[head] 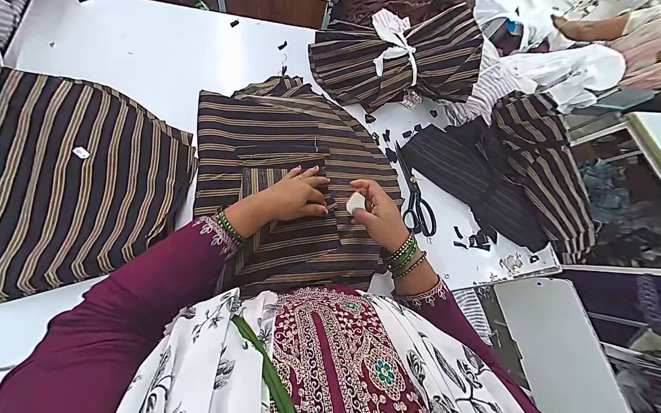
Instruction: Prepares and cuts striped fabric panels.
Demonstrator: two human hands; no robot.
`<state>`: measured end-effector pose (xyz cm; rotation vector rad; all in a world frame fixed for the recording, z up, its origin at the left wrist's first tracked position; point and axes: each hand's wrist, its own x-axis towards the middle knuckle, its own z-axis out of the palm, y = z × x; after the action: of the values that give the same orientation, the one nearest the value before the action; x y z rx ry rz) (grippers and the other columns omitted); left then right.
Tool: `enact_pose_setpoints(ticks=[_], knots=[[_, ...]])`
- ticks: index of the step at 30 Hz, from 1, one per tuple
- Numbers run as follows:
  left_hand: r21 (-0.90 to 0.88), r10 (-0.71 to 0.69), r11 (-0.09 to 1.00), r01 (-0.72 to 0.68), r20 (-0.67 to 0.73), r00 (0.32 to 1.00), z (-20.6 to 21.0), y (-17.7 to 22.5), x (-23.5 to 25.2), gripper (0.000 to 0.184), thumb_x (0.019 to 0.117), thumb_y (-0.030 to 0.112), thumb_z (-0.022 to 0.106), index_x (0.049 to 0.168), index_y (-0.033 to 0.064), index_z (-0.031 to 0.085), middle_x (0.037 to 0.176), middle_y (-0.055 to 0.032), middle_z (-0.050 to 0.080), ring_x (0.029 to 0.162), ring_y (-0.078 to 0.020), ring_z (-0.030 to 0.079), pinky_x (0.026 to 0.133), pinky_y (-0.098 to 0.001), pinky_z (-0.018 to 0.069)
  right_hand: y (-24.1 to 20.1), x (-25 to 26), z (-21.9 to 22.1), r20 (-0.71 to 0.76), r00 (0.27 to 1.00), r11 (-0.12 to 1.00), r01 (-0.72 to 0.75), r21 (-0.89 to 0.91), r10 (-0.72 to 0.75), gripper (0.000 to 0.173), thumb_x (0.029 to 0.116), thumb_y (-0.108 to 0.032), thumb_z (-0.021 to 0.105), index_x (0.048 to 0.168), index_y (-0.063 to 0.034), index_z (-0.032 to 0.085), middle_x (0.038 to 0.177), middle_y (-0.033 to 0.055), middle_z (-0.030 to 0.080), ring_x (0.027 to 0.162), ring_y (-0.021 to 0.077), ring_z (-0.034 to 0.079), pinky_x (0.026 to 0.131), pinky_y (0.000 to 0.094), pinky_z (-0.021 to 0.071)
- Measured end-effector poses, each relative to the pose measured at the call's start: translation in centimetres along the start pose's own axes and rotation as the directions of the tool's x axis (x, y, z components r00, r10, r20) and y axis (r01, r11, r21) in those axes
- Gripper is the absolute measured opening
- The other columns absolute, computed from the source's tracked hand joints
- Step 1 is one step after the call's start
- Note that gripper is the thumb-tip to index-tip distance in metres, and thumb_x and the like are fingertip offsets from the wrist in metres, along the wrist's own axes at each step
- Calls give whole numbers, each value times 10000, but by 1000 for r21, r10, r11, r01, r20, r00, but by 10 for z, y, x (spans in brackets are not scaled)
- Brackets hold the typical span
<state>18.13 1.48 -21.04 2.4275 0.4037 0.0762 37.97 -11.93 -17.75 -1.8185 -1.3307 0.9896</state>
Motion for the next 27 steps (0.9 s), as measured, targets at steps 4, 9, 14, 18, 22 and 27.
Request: enact_pose_setpoints(ticks=[4,9,14,18,22,27], knots=[[-89,-111,989,115,46,993,-4,3,29,108,909,180,779,991,116,805,1641,-88,377,1581,-358,131,1197,-702,-3,6,2,28,-212,975,961,125,245,-72,196,913,29,656,1107,39,634,863,56,690,709,67,674,689,243,594],[-86,-228,966,246,174,958,-12,16,40,288,899,209,797,1151,73,768,1716,-83,183,1588,-384,-30,1151,-743,-92,25,7,51,-271,957,970,160,183,-106,355,866,-30,684,1211,16,613,685,-35,560,546,-2,491,550,172,449],[-70,-255,959,276,221,942,-15,18,42,440,893,239,807,1286,67,707,1733,-79,85,1584,-384,-82,1145,-743,-111,21,11,52,-243,953,983,175,-47,-181,279,873,-67,684,1131,29,638,661,-12,540,564,34,479,570,210,433],[-82,-266,953,290,224,938,-15,19,42,494,878,217,822,1331,78,682,1733,-74,94,1583,-386,-82,1146,-738,-122,13,13,57,-237,959,983,126,-137,-156,260,872,-33,696,1116,33,634,657,34,534,570,111,486,578,288,444],[-86,-249,958,273,218,944,-16,18,41,413,846,244,854,1222,121,737,1730,-98,95,1581,-395,-86,1137,-746,-118,10,0,55,-199,975,984,65,-168,-99,237,875,-87,674,1071,44,644,638,-7,503,576,65,459,589,246,415],[-67,-241,963,262,230,943,-15,18,41,378,852,216,847,1207,146,736,1733,-91,73,1580,-390,-99,1138,-743,-120,19,-3,52,-268,963,992,70,104,-40,245,863,-54,689,1080,27,611,642,-40,530,532,11,473,543,197,431]])
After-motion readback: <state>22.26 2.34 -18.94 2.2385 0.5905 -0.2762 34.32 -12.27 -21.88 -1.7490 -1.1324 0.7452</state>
